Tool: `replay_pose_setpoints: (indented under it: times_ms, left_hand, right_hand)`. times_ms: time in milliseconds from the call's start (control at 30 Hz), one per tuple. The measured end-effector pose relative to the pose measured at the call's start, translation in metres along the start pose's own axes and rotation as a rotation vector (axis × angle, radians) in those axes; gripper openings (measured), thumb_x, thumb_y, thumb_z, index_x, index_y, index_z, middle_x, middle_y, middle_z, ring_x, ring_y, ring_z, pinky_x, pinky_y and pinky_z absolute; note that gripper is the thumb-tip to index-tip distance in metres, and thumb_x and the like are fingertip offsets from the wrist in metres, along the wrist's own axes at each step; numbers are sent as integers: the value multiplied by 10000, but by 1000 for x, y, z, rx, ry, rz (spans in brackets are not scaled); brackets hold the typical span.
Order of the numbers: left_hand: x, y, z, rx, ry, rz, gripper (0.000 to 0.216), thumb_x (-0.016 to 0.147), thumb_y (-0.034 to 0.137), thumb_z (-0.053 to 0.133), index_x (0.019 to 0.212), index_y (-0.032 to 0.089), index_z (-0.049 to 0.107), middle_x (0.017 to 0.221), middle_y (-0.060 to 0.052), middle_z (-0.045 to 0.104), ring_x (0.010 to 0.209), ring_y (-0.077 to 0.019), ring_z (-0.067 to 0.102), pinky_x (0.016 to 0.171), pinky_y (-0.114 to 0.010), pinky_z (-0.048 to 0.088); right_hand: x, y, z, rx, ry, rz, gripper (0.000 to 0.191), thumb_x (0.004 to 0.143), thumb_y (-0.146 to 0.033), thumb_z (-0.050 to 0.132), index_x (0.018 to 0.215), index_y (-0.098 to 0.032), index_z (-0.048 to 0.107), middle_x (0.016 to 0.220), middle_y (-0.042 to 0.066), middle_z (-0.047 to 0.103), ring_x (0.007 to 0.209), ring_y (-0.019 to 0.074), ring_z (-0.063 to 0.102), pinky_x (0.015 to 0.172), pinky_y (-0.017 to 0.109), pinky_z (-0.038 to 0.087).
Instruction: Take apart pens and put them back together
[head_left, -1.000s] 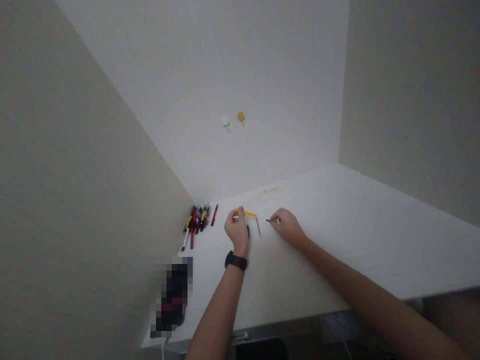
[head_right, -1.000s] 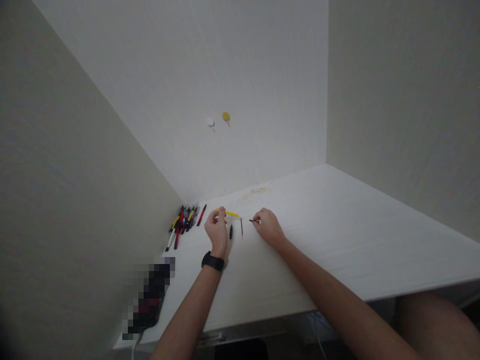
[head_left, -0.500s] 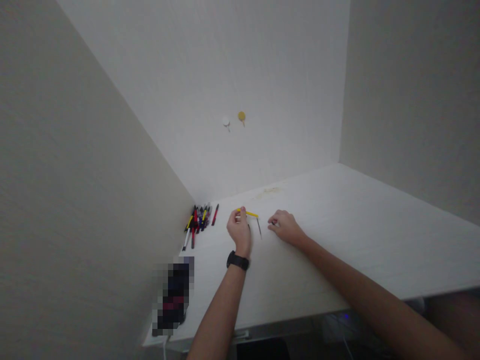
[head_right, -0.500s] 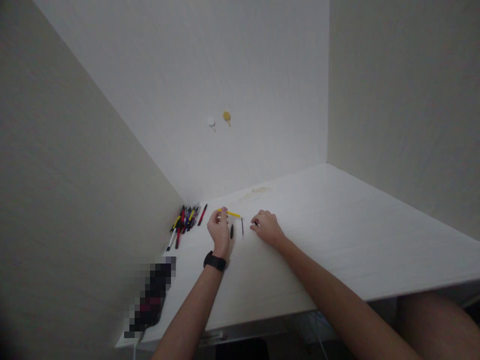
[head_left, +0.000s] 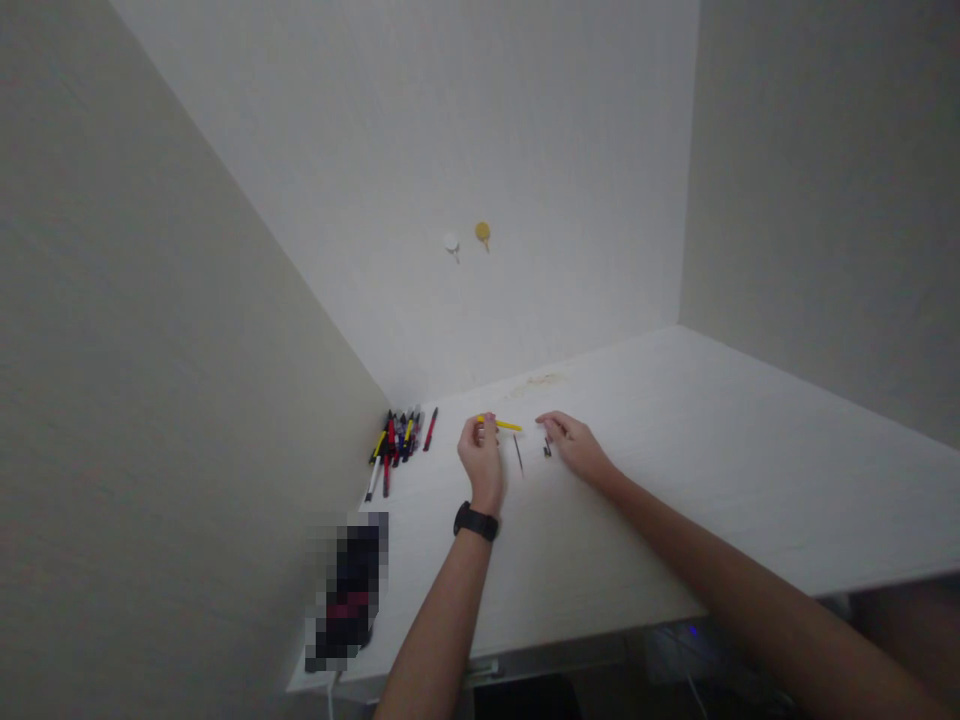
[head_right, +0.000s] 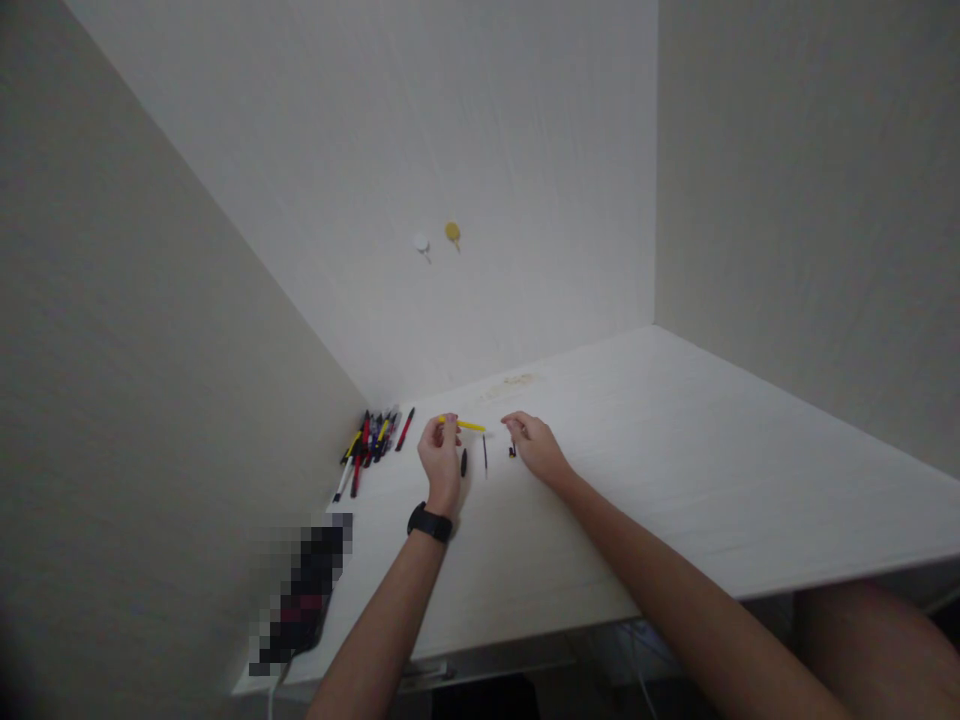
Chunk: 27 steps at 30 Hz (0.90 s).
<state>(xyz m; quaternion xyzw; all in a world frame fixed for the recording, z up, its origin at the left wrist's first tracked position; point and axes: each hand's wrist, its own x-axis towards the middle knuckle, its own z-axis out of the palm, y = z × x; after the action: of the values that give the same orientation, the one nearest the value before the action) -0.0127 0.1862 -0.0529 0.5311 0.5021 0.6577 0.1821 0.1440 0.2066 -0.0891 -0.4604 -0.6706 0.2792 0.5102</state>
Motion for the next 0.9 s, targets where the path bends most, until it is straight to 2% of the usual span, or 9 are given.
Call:
replay_pose_setpoints:
  times_ms: [100,233,367,500,600,800,900]
  left_hand:
    - [-2,3,2,-37,-62,-10,329,854,474,538,815,152,597,676,0,562,587,-106,499,556,-210,382]
    - [-4,4,5,-78,-158,-20,305,849,449,554,842,148,607,719,-25,616,587,-106,519,561,-214,398]
    - [-8,1,8,-62,-285,2,272,842,407,574,894,146,632,788,-56,670,664,-129,588,603,-227,426]
    - [-13,-3,10,17,-428,8,236,836,349,592,956,153,645,833,-69,705,744,-153,642,649,-236,443]
    - [-15,-5,12,82,-499,0,217,834,302,593,975,150,657,786,-64,716,690,-153,645,637,-241,442]
    - [-15,-5,12,209,-527,44,194,849,271,553,905,166,706,729,-45,719,574,-132,570,592,-239,407]
    - [-15,-8,13,214,-538,23,219,846,282,543,933,167,708,728,-38,722,519,-121,519,543,-234,386]
  right_hand:
    - [3,-2,-3,236,-24,67,359,883,-402,441,1007,-140,652,694,34,643,670,161,562,644,279,433]
    - [3,-7,-8,493,-70,145,403,804,-461,562,1025,-137,654,729,38,664,622,131,521,573,249,381]
    - [2,-9,-9,649,-111,172,375,742,-428,648,977,-137,662,727,19,649,563,97,451,536,236,325]
    - [3,-10,-9,640,-5,185,328,715,-469,664,809,-156,640,651,-7,603,531,92,418,518,237,309]
    - [4,-11,-10,547,95,190,350,705,-518,663,716,-174,599,604,-18,564,522,99,416,517,243,318]
    - [5,-10,-10,530,184,200,384,677,-550,683,679,-181,576,564,-23,537,497,100,406,499,245,307]
    - [6,-10,-10,525,204,198,402,661,-567,691,682,-180,582,563,-20,546,488,100,409,490,247,302]
